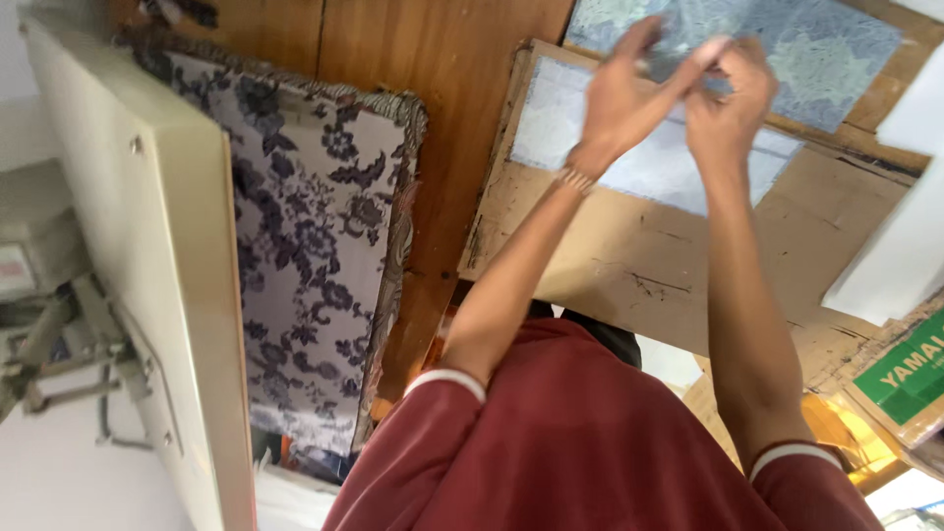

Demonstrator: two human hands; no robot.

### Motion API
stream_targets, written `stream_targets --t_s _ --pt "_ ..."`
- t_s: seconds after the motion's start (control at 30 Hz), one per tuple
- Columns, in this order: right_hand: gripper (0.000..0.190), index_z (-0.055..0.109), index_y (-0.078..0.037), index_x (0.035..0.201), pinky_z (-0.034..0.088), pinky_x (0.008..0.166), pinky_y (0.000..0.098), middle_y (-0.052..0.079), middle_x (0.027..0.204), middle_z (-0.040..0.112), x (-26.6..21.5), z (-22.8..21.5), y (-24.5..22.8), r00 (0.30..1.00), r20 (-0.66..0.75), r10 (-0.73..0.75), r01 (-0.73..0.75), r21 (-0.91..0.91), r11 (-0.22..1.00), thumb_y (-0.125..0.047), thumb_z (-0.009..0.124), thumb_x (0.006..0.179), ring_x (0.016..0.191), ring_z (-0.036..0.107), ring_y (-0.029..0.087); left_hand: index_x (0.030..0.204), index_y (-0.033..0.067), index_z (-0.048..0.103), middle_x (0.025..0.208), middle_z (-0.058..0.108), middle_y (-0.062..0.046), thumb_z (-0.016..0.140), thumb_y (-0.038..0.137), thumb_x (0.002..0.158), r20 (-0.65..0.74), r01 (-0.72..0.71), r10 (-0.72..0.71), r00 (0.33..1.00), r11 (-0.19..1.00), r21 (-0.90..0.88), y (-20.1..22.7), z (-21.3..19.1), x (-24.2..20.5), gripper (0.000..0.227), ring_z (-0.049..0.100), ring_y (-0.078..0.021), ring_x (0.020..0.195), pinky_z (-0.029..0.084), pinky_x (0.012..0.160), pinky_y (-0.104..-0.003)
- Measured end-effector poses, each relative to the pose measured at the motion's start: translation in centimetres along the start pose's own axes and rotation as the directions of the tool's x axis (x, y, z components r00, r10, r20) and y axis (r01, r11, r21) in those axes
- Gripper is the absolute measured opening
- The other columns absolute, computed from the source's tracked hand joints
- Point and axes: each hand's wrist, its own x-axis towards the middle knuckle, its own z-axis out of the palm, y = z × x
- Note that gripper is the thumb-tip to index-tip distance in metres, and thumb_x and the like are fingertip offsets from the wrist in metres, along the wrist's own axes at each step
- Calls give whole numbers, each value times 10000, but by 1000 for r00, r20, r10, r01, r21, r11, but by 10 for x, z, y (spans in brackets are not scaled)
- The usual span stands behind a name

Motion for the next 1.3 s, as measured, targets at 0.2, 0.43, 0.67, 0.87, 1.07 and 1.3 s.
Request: stream_targets --t_s 0.2,0.43,0.67,0.87,1.07,1.3 --pt "94 604 38 1067 557 865 347 150 1008 647 -18 -21 11 998 -33 45 -44 42 998 34 650 985 946 663 241 1149 159 702 977 772 -126 623 414 995 79 13 -19 997 997 74 6 64 8 309 757 -290 843 621 782 -390" --pt "604 342 10 1540 493 1159 458 209 1461 573 -44 -111 23 987 157 -20 31 -66 997 -90 676 1046 1389 579 280 1275 159 564 1277 645 -138 734 401 821 288 -543 474 832 801 252 78 69 -44 542 700 -322 1082 553 977 -438" --pt "709 499 29 1498 373 1200 460 195 1542 510 -96 -175 15 842 497 208 -307 125 943 -340 717 933 1449 465 308 1295 117 600 1301 640 -112 766 237 807 413 -614 554 723 789 18 164 19 -122 529 651 -291 1204 540 1073 -419" --pt "632 729 63 1106 431 1130 448 232 1428 615 -144 -169 -2 636 736 232 -226 -110 968 -413 874 717 1414 532 354 1060 31 724 866 716 -100 710 137 915 453 -296 236 860 953 67 138 -99 -137 180 691 -213 751 552 695 -338" --pt "446 781 22 978 522 891 363 84 1246 761 -188 -158 -11 403 850 340 -568 -59 821 -382 805 792 1015 700 212 1120 -56 715 956 763 -70 605 41 930 381 168 -120 917 981 -96 59 -154 -164 240 687 -132 841 572 780 -306" --pt "386 770 -47 1078 480 738 369 90 876 721 -225 -144 38 245 822 514 -659 -247 710 -391 772 903 813 610 182 1129 -29 718 955 765 -90 654 144 951 369 181 -246 896 962 203 -59 -155 -146 257 691 -172 863 565 814 -335"
